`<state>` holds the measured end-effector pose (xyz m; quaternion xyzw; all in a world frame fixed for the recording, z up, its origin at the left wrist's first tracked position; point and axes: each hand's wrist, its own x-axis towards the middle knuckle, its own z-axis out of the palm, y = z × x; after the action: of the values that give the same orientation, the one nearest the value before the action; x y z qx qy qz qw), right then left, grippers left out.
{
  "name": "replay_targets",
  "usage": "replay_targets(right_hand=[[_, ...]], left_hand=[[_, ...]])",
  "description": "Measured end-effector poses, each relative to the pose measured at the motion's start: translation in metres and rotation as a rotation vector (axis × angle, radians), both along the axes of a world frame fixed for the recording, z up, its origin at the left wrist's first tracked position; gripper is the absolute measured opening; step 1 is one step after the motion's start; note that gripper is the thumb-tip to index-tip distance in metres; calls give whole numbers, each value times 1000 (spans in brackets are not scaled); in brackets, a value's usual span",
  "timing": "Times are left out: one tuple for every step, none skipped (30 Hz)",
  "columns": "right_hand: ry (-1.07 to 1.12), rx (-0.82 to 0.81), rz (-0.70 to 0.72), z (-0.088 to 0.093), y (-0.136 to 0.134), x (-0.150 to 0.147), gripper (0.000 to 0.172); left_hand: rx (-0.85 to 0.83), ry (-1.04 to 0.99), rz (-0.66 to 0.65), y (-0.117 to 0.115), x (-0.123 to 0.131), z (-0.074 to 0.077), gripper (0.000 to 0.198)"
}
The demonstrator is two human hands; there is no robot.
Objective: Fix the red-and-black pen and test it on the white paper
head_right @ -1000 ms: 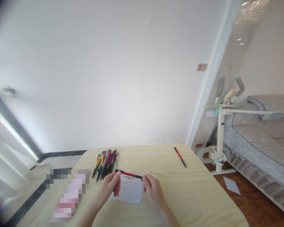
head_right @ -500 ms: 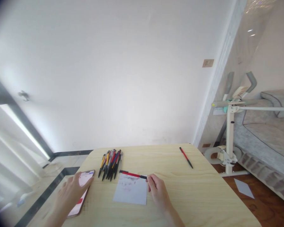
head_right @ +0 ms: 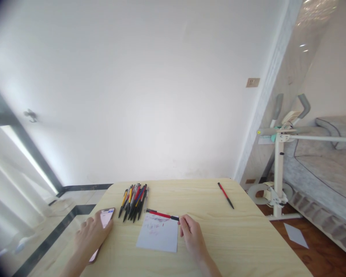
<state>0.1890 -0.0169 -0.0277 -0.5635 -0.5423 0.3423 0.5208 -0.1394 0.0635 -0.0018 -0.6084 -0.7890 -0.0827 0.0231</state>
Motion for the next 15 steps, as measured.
replay_targets(right_hand=[[3, 1, -1, 0, 0, 0, 37], [5, 3, -1, 0, 0, 0, 37], [7, 5, -3, 1, 0, 0, 37], [8, 7, -8, 1, 0, 0, 38], [10, 9, -14, 1, 0, 0, 38], [12, 11, -23, 1, 0, 0, 39], [15, 11, -33, 1, 0, 0, 40], [18, 11, -42, 0, 0, 0, 41], [22, 8, -50, 0, 0, 0, 41], [27, 6, -56, 0, 0, 0, 42], [33, 4, -63, -1, 1, 0, 43], [40, 6, -72, -1, 1, 0, 43], [47, 7, -80, -2, 1, 0, 43], [55, 8, -86, -3, 1, 1, 43], [63, 9, -90, -4, 2, 1, 44]], left_hand=[[3, 0, -8, 0, -1, -1, 56], [3, -6, -13, 1, -3, -1, 57], [-4, -18, -16, 1, -4, 0, 58], [-16, -33, -10, 2, -6, 1, 61], [-24, -45, 0, 2, -6, 4, 64], [-20, -53, 12, 2, -5, 7, 68], [2, -55, 25, 0, -2, 10, 71], [47, -52, 16, -3, 3, 14, 72], [118, -49, -12, -8, 11, 16, 69], [174, -53, -90, -15, 20, 17, 61], [219, -53, -213, -22, 32, 17, 51], [261, -67, -354, -30, 44, 15, 43], [283, -90, -495, -39, 56, 11, 34], [281, -117, -625, -47, 68, 7, 28], [269, -148, -723, -55, 79, 2, 24]])
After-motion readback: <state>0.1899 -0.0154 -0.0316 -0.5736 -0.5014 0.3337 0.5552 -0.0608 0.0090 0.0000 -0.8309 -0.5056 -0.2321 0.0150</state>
